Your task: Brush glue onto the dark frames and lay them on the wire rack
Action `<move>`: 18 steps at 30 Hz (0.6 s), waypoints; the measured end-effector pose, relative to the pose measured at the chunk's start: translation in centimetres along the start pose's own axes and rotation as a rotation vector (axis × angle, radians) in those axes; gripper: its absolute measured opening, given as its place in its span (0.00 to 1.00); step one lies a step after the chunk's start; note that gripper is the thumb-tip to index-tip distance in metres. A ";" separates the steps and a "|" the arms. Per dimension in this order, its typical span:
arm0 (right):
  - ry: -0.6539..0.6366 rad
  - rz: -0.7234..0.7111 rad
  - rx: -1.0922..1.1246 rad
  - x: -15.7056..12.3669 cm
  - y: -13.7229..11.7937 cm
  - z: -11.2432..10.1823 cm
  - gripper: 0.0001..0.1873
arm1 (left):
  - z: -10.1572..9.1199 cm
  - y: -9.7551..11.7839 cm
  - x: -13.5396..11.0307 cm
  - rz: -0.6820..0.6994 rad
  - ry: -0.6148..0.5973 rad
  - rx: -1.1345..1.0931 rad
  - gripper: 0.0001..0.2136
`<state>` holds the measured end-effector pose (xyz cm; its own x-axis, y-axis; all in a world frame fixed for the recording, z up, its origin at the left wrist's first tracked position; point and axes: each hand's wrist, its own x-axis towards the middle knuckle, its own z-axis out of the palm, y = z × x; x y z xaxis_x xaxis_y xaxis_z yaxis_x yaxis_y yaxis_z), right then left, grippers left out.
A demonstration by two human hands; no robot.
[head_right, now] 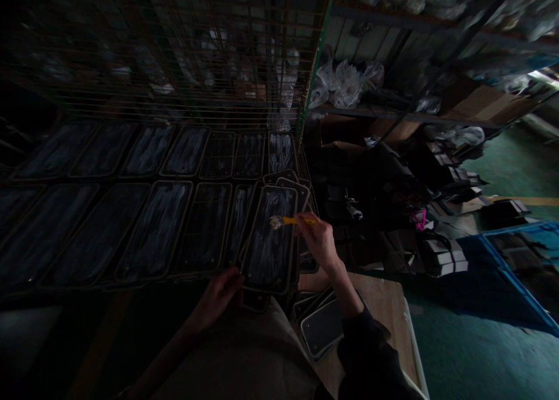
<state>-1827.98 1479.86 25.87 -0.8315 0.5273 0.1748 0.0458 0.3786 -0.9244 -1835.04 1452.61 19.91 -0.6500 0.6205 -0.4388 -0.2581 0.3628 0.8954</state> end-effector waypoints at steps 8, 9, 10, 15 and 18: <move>0.128 -0.149 -0.073 5.4 1.1 3.8 0.17 | -0.2 0.3 0.1 0.052 0.059 0.131 0.16; 0.107 -0.134 -0.071 5.5 1.4 4.2 0.17 | -0.2 0.4 0.1 0.072 0.080 0.152 0.15; 0.084 -0.110 -0.054 5.3 1.5 4.5 0.17 | -0.3 0.5 0.1 0.083 0.090 0.161 0.15; -0.038 0.093 0.200 1.3 1.0 4.4 0.16 | -0.4 0.1 0.3 0.071 0.089 0.075 0.16; -0.098 0.191 0.273 -2.0 0.3 3.5 0.16 | -0.4 -0.4 0.4 0.044 0.103 0.023 0.17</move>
<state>-1828.19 1476.26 24.03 -0.8720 0.4885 -0.0317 0.0674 0.0558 -0.9962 -1835.45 1452.41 19.43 -0.7305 0.5619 -0.3881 -0.2119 0.3537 0.9110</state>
